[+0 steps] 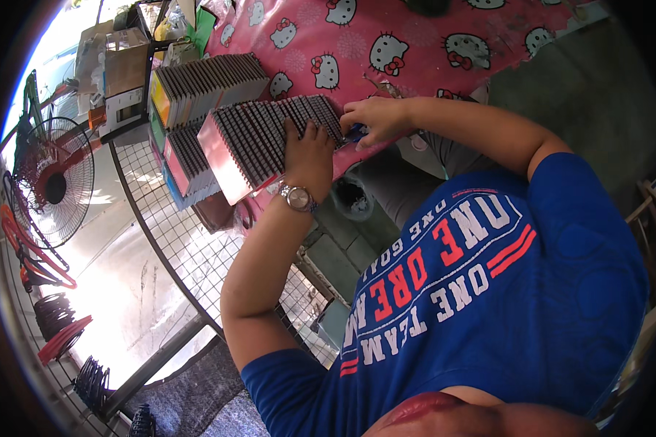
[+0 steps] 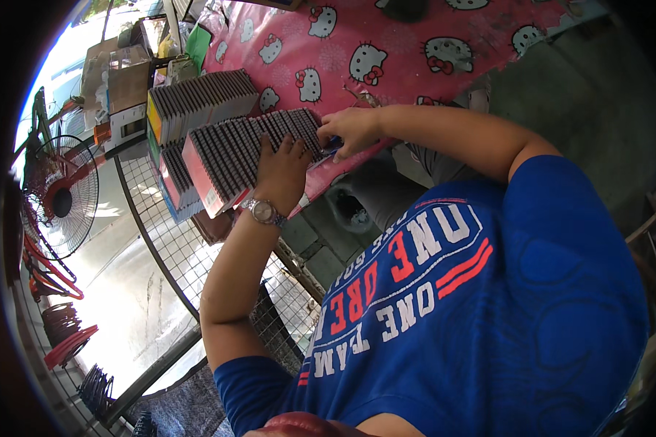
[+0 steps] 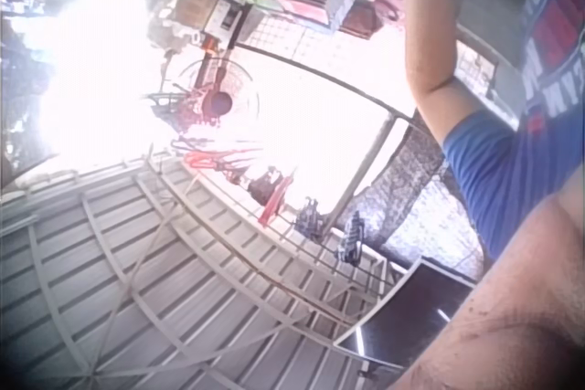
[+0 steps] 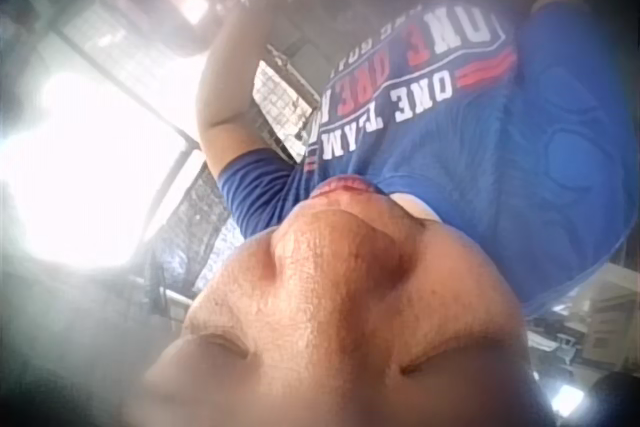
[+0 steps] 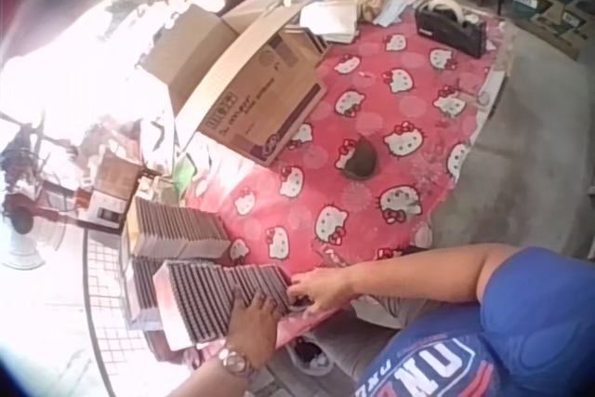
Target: The person organizes several stacks of small notebooks by hand on a table, aligning and tapping the edges to straighten the stacks.
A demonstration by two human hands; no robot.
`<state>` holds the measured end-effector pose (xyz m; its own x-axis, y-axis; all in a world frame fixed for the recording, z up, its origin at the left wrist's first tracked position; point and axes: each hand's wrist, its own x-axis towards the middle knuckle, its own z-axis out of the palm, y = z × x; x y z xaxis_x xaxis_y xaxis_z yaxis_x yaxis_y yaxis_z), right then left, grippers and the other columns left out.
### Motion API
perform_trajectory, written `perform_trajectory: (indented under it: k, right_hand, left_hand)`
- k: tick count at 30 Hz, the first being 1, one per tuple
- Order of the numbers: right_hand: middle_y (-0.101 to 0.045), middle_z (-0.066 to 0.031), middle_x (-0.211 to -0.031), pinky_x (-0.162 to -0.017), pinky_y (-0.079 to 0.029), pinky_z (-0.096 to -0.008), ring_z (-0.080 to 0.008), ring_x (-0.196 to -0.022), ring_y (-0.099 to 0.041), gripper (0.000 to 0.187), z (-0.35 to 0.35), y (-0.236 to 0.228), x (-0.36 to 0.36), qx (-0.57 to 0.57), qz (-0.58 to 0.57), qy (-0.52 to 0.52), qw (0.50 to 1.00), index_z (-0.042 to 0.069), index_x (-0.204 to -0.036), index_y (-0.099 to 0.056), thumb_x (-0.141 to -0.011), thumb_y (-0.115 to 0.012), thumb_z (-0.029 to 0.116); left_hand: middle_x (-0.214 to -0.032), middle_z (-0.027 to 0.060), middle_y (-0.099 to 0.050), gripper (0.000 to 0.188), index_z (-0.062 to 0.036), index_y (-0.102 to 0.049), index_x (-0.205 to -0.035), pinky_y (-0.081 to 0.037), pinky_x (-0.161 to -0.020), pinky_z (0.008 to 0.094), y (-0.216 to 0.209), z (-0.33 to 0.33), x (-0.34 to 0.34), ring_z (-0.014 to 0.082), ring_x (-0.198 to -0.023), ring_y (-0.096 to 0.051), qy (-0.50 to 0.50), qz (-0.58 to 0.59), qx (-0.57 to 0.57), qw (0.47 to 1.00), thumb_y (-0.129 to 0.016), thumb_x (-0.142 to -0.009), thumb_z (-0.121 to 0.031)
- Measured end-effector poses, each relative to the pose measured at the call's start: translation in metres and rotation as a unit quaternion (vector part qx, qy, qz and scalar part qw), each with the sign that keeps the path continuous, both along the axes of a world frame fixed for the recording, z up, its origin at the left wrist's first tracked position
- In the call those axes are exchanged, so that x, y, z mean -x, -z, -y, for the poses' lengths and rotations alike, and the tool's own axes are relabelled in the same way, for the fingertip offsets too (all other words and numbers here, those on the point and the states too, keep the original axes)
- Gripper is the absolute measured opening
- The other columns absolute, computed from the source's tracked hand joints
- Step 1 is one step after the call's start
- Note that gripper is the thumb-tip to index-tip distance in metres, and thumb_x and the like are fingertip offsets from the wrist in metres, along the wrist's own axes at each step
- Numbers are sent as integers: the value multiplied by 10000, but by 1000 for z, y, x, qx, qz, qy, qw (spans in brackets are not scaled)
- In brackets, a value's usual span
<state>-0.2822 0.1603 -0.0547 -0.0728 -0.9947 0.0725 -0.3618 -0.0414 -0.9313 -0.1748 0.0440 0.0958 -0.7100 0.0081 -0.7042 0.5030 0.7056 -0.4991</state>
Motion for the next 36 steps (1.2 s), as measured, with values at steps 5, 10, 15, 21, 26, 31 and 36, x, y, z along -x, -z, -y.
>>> perform_trajectory:
  k: [5,10,15,21,26,31,36]
  right_hand:
    - [-586,-114,-1087,-886,-456,-413,-313,-1042,-580,391,7,10,0,89,-60,3,994,109,-1137,-637,-788,-708,269]
    - [-638,-133,-1018,-874,-461,-404,-306,-1013,-602,358,21,12,6,-110,26,-68,991,84,-1100,-654,-797,-696,271]
    - [-645,-132,-1010,-879,-461,-422,-315,-1010,-605,332,9,7,7,48,-17,-26,998,67,-1062,-661,-808,-683,281]
    - [-645,-122,-1001,-879,-463,-415,-296,-997,-613,336,17,0,10,68,-44,-28,996,70,-1049,-664,-802,-688,297]
    - [-663,-102,-1075,-904,-463,-420,-288,-1045,-621,381,26,-9,17,-131,20,-98,986,111,-1085,-681,-763,-717,312]
    - [-592,-47,-1178,-964,-379,-586,-266,-1198,-521,442,22,2,10,15,-114,-60,992,153,-1129,-632,-738,-754,320]
    - [-558,-26,-1224,-951,-341,-680,-275,-1257,-466,488,22,3,11,9,-108,-76,991,160,-1155,-599,-722,-777,295]
  left_hand:
    - [-1365,68,-536,327,-148,-611,-1217,-231,-1089,642,0,1,0,234,-1337,-431,-2,-2,-5,1000,-481,-917,-172]
    - [-1348,73,-547,326,-144,-616,-1210,-238,-1086,639,0,0,2,235,-1330,-439,4,-8,-10,1000,-490,-911,-170]
    - [-1337,69,-553,324,-146,-621,-1204,-235,-1091,637,-2,-1,2,236,-1325,-443,-10,-1,-12,1000,-495,-907,-172]
    - [-1334,65,-555,316,-146,-631,-1190,-234,-1096,634,-1,0,5,239,-1325,-442,-7,-3,-18,1000,-494,-907,-178]
    - [-1355,63,-542,330,-143,-617,-1210,-226,-1096,636,3,-4,7,245,-1334,-430,-17,21,1,1000,-478,-913,-180]
    - [-1415,67,-498,397,-166,-571,-1299,-209,-1094,642,15,9,-6,281,-1370,-381,39,-65,-33,997,-449,-922,-190]
    - [-1438,68,-469,442,-165,-511,-1362,-164,-1106,641,16,5,-3,288,-1392,-343,1,-11,14,1000,-460,-926,-225]
